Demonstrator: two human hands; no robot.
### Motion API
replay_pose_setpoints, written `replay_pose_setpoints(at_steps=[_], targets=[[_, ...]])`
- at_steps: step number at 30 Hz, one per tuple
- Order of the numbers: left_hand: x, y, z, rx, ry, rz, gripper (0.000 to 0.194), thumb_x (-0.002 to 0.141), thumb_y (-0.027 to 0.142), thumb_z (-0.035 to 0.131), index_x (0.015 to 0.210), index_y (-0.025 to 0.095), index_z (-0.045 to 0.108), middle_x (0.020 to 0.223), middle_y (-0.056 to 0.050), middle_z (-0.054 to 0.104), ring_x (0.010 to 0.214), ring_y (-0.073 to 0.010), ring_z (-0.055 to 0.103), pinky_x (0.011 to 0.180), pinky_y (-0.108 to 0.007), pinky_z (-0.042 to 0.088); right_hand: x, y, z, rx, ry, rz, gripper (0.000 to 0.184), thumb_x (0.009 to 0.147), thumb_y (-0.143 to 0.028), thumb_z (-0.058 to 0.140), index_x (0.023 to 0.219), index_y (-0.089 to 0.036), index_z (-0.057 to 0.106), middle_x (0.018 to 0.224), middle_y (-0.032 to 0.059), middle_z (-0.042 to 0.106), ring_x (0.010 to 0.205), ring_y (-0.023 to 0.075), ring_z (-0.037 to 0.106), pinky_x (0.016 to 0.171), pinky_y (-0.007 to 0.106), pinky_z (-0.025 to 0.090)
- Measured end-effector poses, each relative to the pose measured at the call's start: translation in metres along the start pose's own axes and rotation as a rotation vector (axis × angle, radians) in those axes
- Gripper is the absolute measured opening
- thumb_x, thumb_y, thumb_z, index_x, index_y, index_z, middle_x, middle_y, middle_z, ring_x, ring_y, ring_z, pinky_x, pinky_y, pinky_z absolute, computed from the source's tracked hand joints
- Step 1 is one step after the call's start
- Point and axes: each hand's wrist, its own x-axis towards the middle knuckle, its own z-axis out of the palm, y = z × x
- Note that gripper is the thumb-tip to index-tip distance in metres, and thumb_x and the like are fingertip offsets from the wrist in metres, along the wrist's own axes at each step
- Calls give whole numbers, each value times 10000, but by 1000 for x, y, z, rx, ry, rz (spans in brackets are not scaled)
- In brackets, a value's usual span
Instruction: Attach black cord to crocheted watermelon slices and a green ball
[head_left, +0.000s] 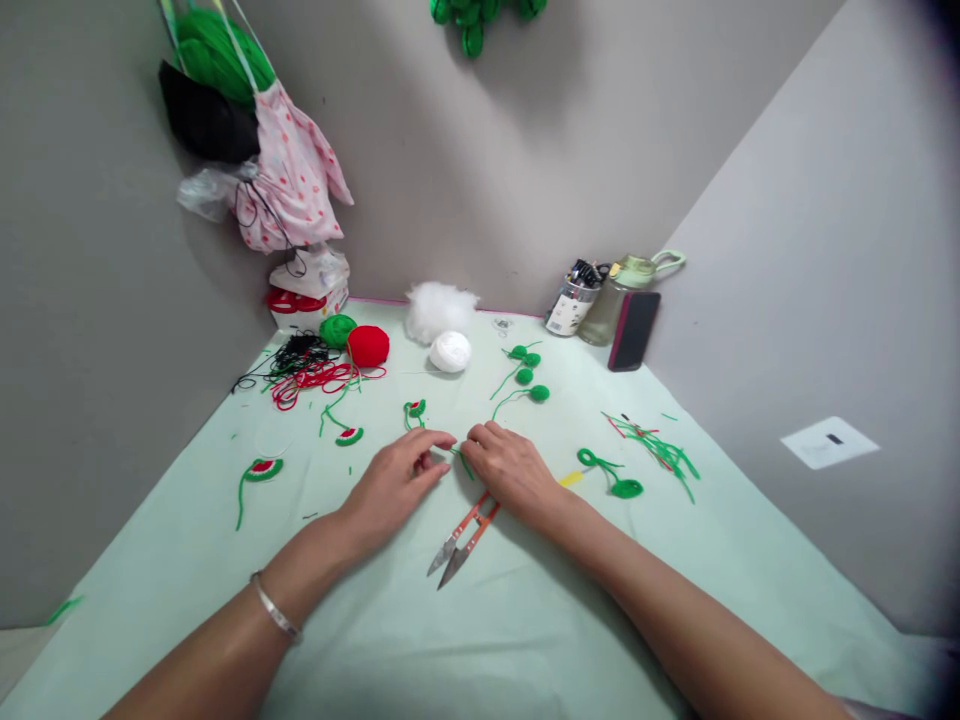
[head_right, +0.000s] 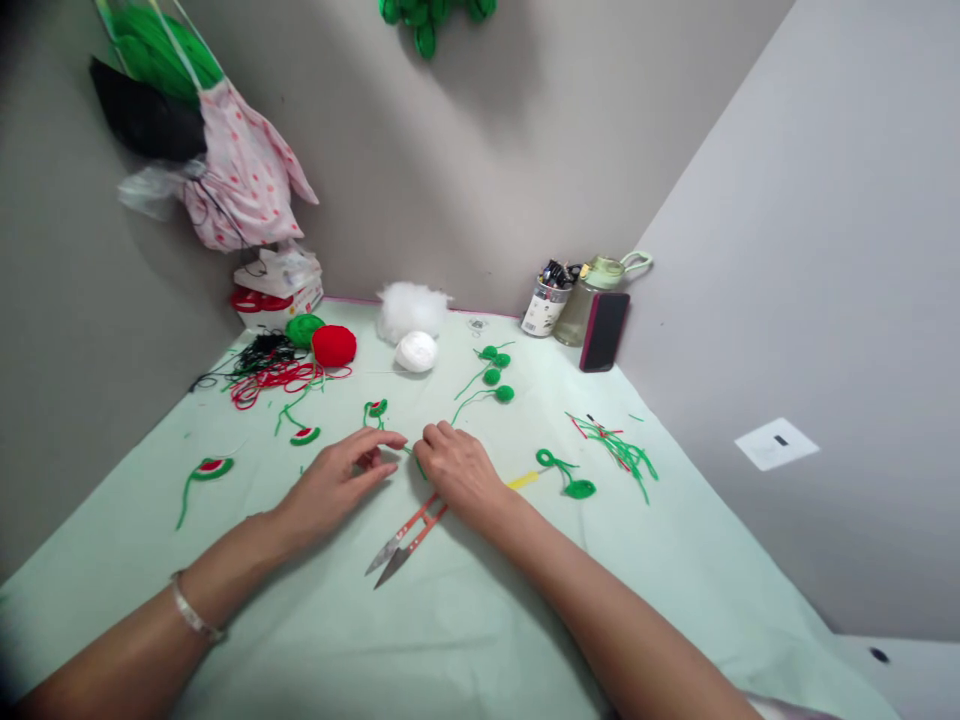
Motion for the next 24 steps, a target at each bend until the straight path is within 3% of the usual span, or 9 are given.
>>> replay_pose_setpoints(at_steps=[3,7,12,16,20,24], targets=[[-2,-1,9,-81,-4,-40,309,835,274,603,1135,214,646,1016,-50,659,780,-170,574,763,-284,460,-7,-2,-2,132,34,58,156,960,-167,484,952,-177,639,851,51,636,824,181,549,599,267,326],[-2,3,13,-262,-66,-106,204,832,282,608,1004,191,673,943,-40,680,859,-184,600,815,-286,459,-19,-4,-13,325,116,104,137,936,-177,523,910,-179,658,810,40,636,818,165,546,625,251,343],[-1,10,16,-460,-153,-238,162,793,312,656,837,157,670,760,-9,632,683,-138,543,689,-263,440,-29,-3,-23,517,198,135,114,913,-234,597,862,-202,694,735,26,602,756,150,527,628,243,355],[-1,10,15,-509,-216,-256,201,808,348,654,815,148,671,726,-1,603,645,-122,523,675,-258,428,-34,-4,-31,667,207,157,128,900,-212,596,816,-188,689,704,23,572,722,145,504,628,249,363],[-3,12,13,-572,-220,-246,175,821,324,651,780,154,641,701,19,559,664,-111,502,676,-235,407,-35,-4,-36,1070,180,275,99,864,-172,595,826,-174,686,751,15,596,695,122,517,626,241,394],[-5,18,16,-617,-276,-252,185,835,324,643,771,152,613,695,23,553,652,-103,496,668,-233,397,-35,-3,-32,1504,168,397,126,811,-274,693,779,-153,676,695,-3,598,621,96,510,604,230,416]])
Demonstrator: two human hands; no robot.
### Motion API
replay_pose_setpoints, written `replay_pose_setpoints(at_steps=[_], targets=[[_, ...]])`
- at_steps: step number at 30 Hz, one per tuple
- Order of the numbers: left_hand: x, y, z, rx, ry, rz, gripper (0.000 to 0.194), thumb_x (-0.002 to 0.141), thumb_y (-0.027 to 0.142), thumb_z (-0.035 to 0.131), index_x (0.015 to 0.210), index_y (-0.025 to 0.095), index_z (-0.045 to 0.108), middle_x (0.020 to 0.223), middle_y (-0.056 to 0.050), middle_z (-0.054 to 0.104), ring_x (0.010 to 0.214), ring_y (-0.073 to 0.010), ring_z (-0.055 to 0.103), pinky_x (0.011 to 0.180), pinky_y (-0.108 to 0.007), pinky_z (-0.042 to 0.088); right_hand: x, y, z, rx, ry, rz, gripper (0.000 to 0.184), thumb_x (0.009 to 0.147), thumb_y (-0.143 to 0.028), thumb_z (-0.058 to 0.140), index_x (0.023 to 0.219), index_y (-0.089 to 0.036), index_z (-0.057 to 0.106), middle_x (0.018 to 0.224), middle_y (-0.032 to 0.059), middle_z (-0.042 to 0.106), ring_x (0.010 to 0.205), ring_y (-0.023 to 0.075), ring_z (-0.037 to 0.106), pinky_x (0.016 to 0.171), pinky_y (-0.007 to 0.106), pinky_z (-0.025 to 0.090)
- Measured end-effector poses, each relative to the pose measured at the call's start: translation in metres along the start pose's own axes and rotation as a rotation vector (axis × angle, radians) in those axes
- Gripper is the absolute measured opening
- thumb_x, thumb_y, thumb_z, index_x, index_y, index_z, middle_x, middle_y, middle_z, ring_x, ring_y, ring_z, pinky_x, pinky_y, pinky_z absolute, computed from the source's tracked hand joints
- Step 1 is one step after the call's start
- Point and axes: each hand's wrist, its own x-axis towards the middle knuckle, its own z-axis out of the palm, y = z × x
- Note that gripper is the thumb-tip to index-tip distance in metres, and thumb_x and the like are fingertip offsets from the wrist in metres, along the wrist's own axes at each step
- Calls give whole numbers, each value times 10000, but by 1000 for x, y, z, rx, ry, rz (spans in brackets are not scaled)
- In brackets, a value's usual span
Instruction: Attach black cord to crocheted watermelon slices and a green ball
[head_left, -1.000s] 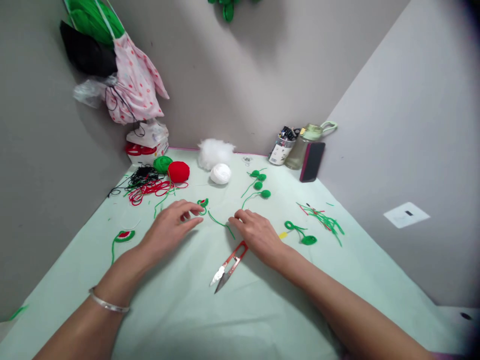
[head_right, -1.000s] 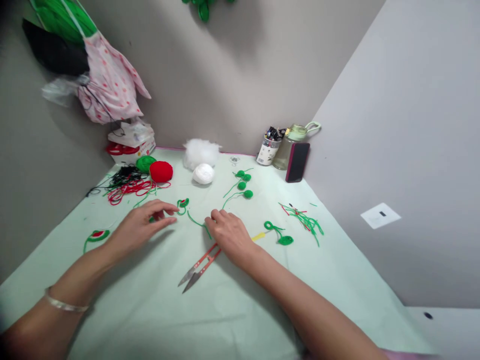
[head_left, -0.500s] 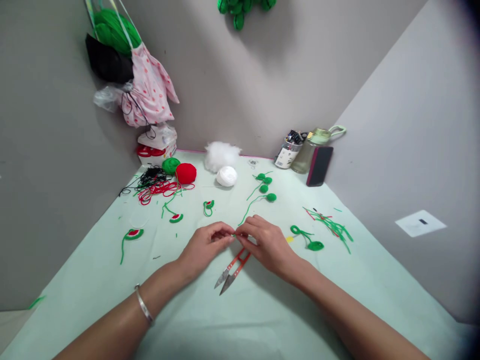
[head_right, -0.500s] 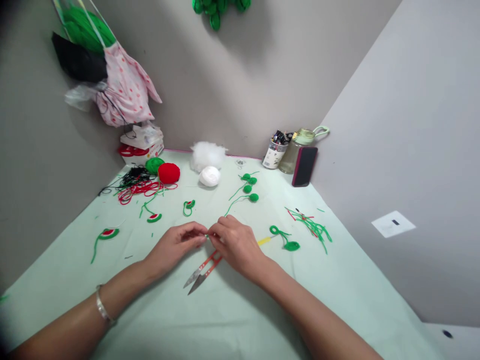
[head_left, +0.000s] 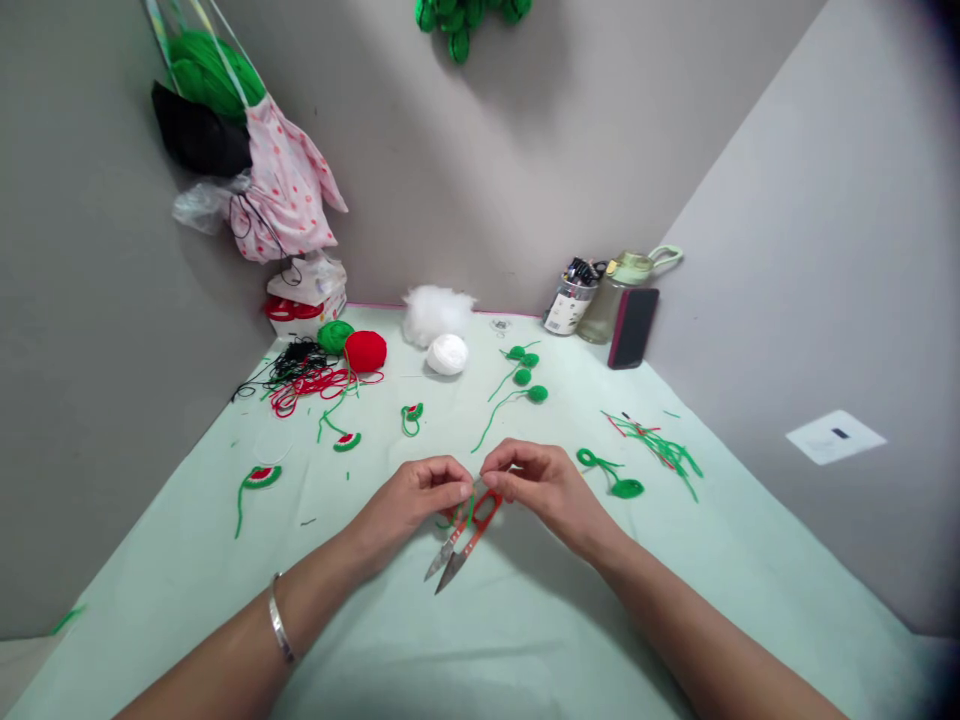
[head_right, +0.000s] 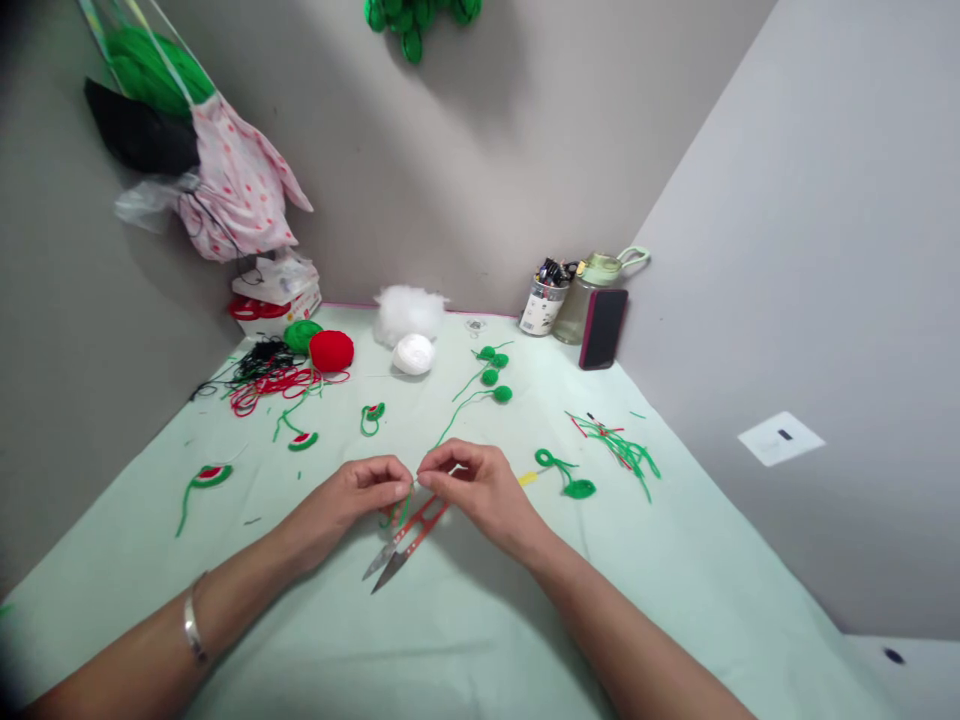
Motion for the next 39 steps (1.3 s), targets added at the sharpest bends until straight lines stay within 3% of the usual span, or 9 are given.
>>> replay_pose_setpoints(at_steps=[5,8,10,13,21,25,28,33,39], targets=[[0,3,-2,104,2,-14,232,866,388,596,886,160,631,810,-12,616,703,-127,535,714,-265,425,3,8,1,418,-39,96,228,799,-369,718,833,-169,615,780,26,671,602,107,586,550,224,442],[4,6,-23,359,237,73,232,866,390,583,958,182,628,869,-22,617,770,-161,561,757,-298,449,4,11,-1,476,-13,129,255,783,-375,739,809,-160,605,721,0,640,531,73,546,510,195,403],[9,8,-42,609,439,244,204,876,357,559,972,194,636,973,-44,620,883,-196,572,844,-337,448,5,13,-4,455,17,161,260,782,-376,743,810,-143,633,657,-28,583,477,34,460,479,171,333],[19,8,-69,1008,589,429,209,896,313,520,1029,211,645,1089,-69,608,1083,-249,533,971,-392,393,4,15,-7,410,42,182,266,805,-392,721,857,-138,663,592,-54,511,454,17,352,462,175,232],[48,-9,-84,1268,573,367,179,864,297,561,993,195,635,1010,-85,667,1000,-283,537,913,-418,411,3,17,-5,299,31,150,276,840,-423,670,904,-155,647,565,-57,458,516,54,355,496,204,222],[44,-6,-71,1154,572,369,105,854,279,556,851,217,641,941,-63,662,979,-267,539,890,-397,408,2,13,-6,267,56,156,278,804,-417,703,833,-157,607,614,-47,493,525,53,370,492,192,261],[32,2,-49,836,519,283,123,859,311,553,870,217,633,944,-41,664,930,-229,577,843,-356,427,1,10,-7,242,119,94,275,792,-407,712,781,-162,589,626,-35,518,540,67,407,507,200,320],[10,5,-12,271,238,121,178,868,369,572,889,194,596,860,-11,647,818,-169,591,782,-288,444,-2,12,-9,57,224,-63,209,859,-343,639,993,-192,694,734,-5,553,623,99,475,580,237,388],[-2,9,5,161,156,90,177,893,360,563,891,186,595,840,4,599,822,-143,557,802,-261,422,-6,14,-2,-150,138,-148,157,865,-297,641,928,-198,745,799,22,575,693,120,524,630,258,405]])
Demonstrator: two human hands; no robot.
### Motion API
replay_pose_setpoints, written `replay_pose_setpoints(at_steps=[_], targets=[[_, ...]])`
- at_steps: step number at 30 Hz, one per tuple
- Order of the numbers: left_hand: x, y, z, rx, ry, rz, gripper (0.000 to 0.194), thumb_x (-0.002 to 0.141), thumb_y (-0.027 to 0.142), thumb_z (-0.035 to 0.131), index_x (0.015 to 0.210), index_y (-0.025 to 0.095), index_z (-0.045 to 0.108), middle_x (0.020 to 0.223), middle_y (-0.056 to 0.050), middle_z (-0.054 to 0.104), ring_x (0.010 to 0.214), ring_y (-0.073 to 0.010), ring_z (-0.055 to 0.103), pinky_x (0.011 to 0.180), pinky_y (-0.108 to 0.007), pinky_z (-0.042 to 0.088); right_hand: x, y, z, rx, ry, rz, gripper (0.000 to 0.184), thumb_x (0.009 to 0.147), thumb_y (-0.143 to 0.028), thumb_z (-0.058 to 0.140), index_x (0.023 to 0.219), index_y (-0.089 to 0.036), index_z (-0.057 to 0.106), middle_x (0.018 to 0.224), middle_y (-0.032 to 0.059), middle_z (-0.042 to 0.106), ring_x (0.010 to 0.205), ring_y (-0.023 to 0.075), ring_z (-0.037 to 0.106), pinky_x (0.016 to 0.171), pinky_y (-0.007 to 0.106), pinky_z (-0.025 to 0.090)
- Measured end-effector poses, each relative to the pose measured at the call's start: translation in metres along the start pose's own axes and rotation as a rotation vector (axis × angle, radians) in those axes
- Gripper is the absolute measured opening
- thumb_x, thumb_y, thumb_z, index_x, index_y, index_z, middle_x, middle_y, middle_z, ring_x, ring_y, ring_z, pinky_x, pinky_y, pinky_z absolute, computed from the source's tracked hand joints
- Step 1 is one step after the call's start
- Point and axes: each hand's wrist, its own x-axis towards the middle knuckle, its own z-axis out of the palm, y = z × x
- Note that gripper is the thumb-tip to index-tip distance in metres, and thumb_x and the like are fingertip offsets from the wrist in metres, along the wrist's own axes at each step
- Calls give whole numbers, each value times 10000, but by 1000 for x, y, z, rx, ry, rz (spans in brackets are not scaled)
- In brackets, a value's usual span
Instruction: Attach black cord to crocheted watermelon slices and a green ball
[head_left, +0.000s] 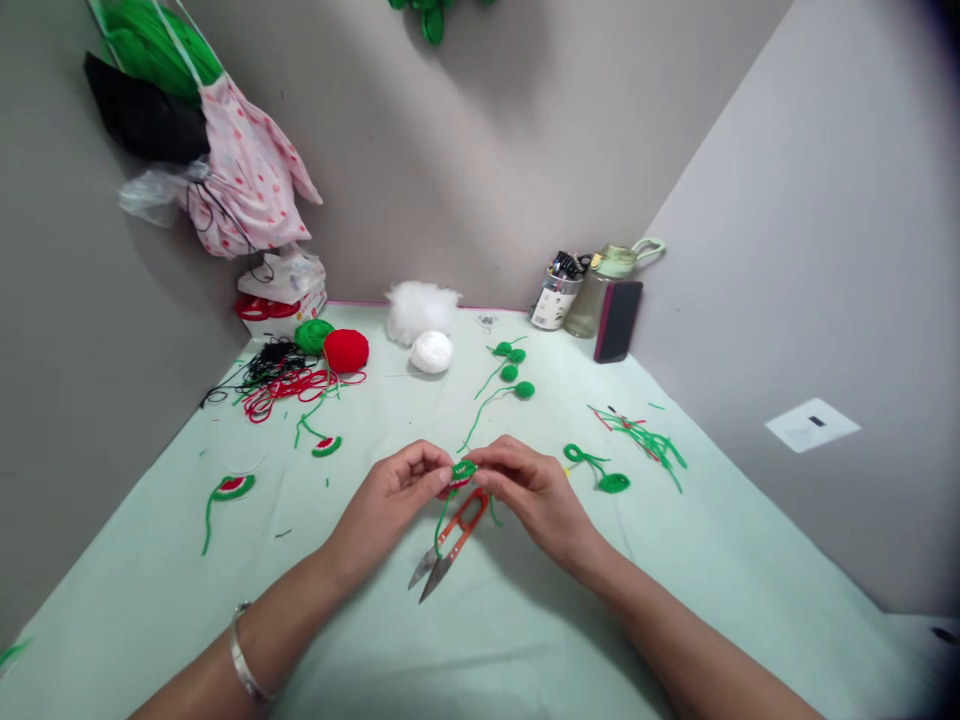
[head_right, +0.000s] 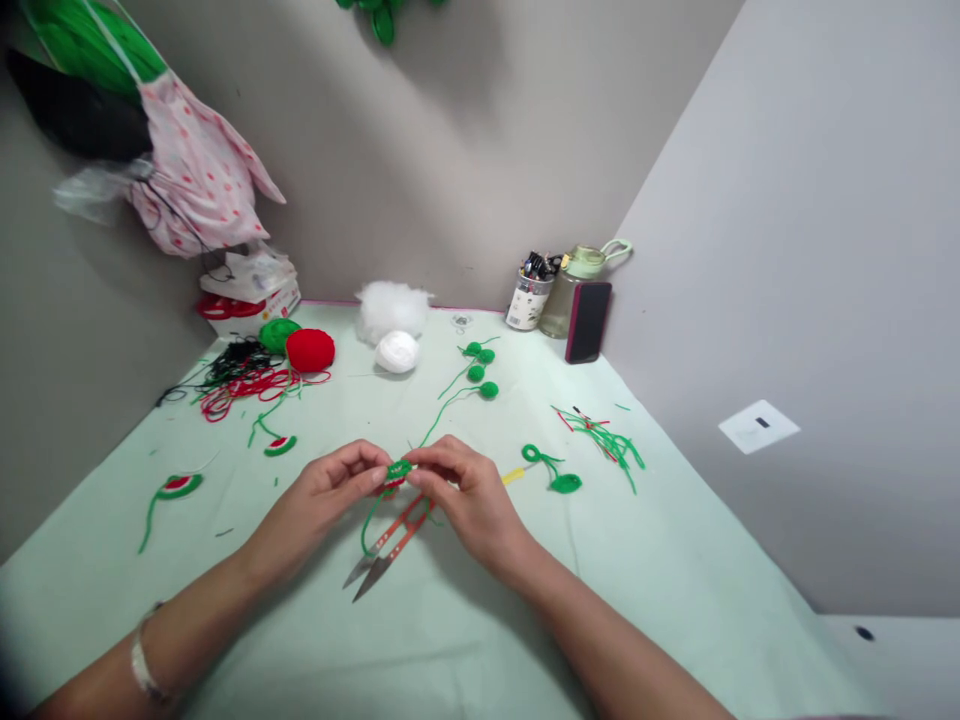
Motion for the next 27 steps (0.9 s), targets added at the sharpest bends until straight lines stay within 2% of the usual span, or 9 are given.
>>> replay_pose_setpoints(at_steps=[5,8,10,16,20,24,27], targets=[[-3,3,5,-31,-42,0,197,881,393,590,912,198,591,867,6,598,847,-146,567,798,-258,435,-3,-4,4,37,3,26,109,829,-297,693,839,-191,716,773,11,565,658,113,519,597,250,397],[-3,0,8,-60,-16,10,211,818,360,681,938,211,592,895,7,611,863,-153,584,788,-260,455,-4,-5,3,40,-7,16,120,828,-312,696,830,-193,713,778,17,572,662,121,533,601,256,412],[-3,-1,8,-67,12,14,186,816,338,686,926,212,605,881,9,618,851,-150,591,788,-260,462,-4,-6,1,8,-8,-25,132,860,-313,661,851,-197,724,784,28,586,686,133,545,619,263,424],[-3,-1,3,-72,5,-5,128,856,314,633,935,214,640,923,2,627,830,-133,579,813,-262,456,-4,-8,-7,-74,45,-76,226,933,-243,557,1121,-245,682,833,28,592,704,128,519,635,260,421],[-4,0,4,-100,-18,1,135,860,306,629,947,202,624,874,6,607,723,-107,555,749,-253,468,-5,-7,-8,-92,-19,-214,250,958,-195,496,1052,-254,720,769,24,552,724,133,528,643,259,430],[-3,-1,6,-170,-38,20,127,864,278,632,953,210,572,896,6,601,806,-123,587,724,-235,486,-5,-6,-7,-168,-70,-298,264,950,-184,515,1103,-262,716,838,51,608,771,145,581,662,271,470],[-3,-3,5,-190,-67,6,112,884,288,611,941,219,543,875,20,605,779,-113,595,716,-235,494,-5,-7,-7,-188,-91,-325,224,922,-197,578,1087,-253,720,858,61,649,771,153,611,669,278,491]])
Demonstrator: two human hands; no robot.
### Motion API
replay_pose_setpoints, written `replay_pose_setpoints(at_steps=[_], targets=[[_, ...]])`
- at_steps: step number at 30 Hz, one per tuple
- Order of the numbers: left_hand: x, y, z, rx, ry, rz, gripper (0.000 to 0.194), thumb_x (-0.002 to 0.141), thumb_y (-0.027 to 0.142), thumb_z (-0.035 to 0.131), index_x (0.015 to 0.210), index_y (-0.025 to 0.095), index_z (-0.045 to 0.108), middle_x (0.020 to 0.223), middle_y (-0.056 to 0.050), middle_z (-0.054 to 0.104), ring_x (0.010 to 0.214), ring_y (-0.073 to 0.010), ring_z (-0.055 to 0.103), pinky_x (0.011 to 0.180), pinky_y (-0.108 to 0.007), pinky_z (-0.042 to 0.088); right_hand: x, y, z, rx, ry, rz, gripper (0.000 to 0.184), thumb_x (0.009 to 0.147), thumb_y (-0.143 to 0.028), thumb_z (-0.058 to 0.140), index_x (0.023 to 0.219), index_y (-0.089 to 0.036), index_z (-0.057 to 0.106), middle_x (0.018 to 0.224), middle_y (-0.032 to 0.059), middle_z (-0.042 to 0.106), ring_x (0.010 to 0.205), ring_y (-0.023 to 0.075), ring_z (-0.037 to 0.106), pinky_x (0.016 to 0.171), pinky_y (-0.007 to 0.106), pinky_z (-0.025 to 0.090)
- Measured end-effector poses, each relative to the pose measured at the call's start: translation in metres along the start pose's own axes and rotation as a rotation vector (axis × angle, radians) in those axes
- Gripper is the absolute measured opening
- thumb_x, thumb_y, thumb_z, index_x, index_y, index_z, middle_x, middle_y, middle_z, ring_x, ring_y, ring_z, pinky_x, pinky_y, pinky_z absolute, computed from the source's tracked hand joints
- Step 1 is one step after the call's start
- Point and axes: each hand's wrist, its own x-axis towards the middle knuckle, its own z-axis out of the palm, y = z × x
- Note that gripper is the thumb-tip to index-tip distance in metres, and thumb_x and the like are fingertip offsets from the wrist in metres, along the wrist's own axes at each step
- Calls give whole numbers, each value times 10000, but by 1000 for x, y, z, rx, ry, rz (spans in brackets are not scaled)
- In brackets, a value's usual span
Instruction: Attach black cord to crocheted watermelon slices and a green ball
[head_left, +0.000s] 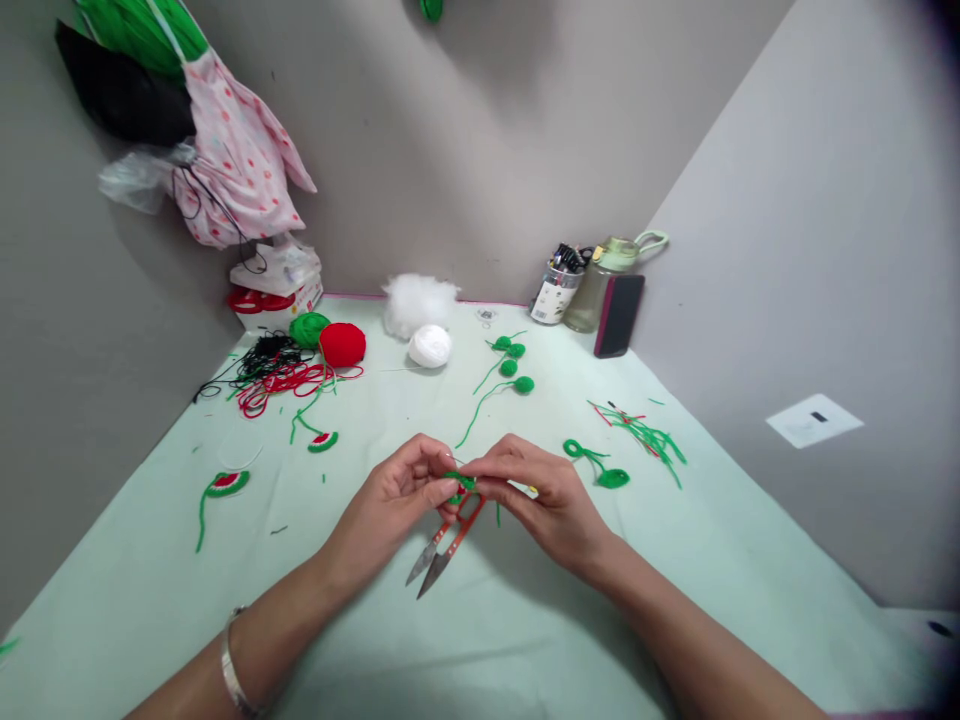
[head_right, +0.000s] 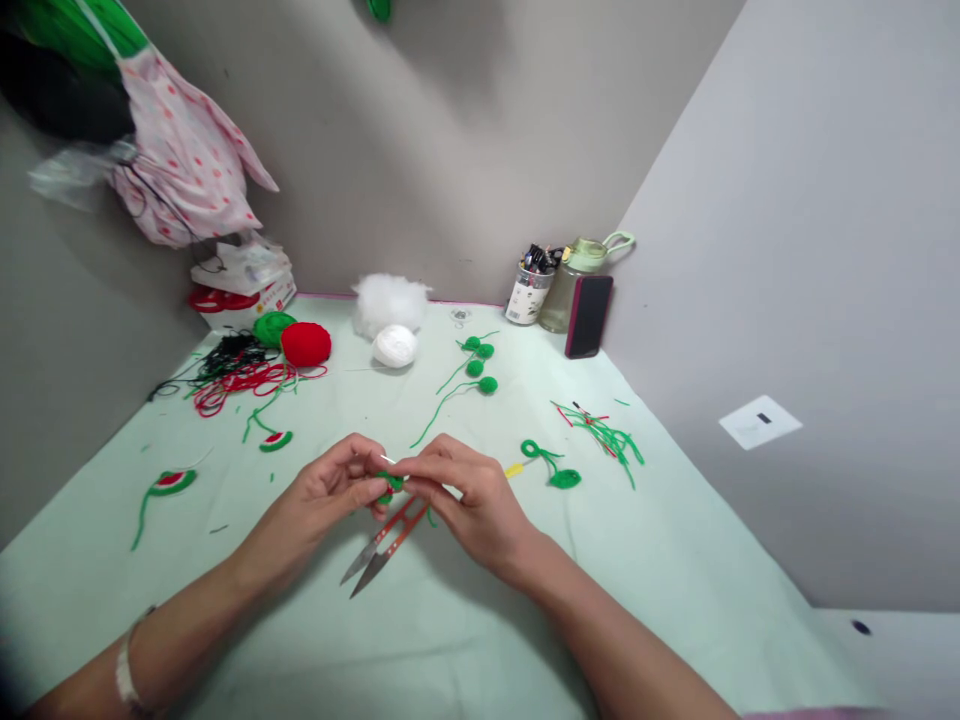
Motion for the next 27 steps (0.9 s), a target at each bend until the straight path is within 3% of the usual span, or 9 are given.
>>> replay_pose_setpoints(at_steps=[7,15,20,23,27], targets=[[-1,0,2,-46,7,-27,136,875,321,625,910,207,559,884,10,594,819,-131,617,806,-291,527,1,-1,1,-20,29,50,82,890,-218,637,886,-210,719,779,48,653,718,153,592,650,284,471],[-3,3,4,46,59,19,180,830,308,675,780,185,552,941,-20,664,875,-150,623,831,-286,496,2,-6,-3,21,2,65,81,887,-198,639,840,-197,703,769,35,637,720,141,579,645,267,451],[-3,4,5,123,154,54,178,815,299,673,746,186,555,929,-27,665,843,-156,621,785,-282,493,4,-4,-4,69,90,174,79,849,-280,691,877,-208,703,794,27,620,681,133,566,622,268,450],[-3,4,7,130,168,65,184,819,311,670,750,192,548,932,-27,678,824,-156,631,772,-283,498,3,-1,-2,73,51,192,138,820,-323,721,895,-208,707,793,29,622,684,137,562,623,270,454],[-5,1,10,139,174,108,194,832,339,662,764,199,546,931,-20,677,830,-154,638,774,-278,502,2,-4,1,37,22,170,47,848,-242,683,849,-196,695,756,25,624,700,139,558,635,266,439]])
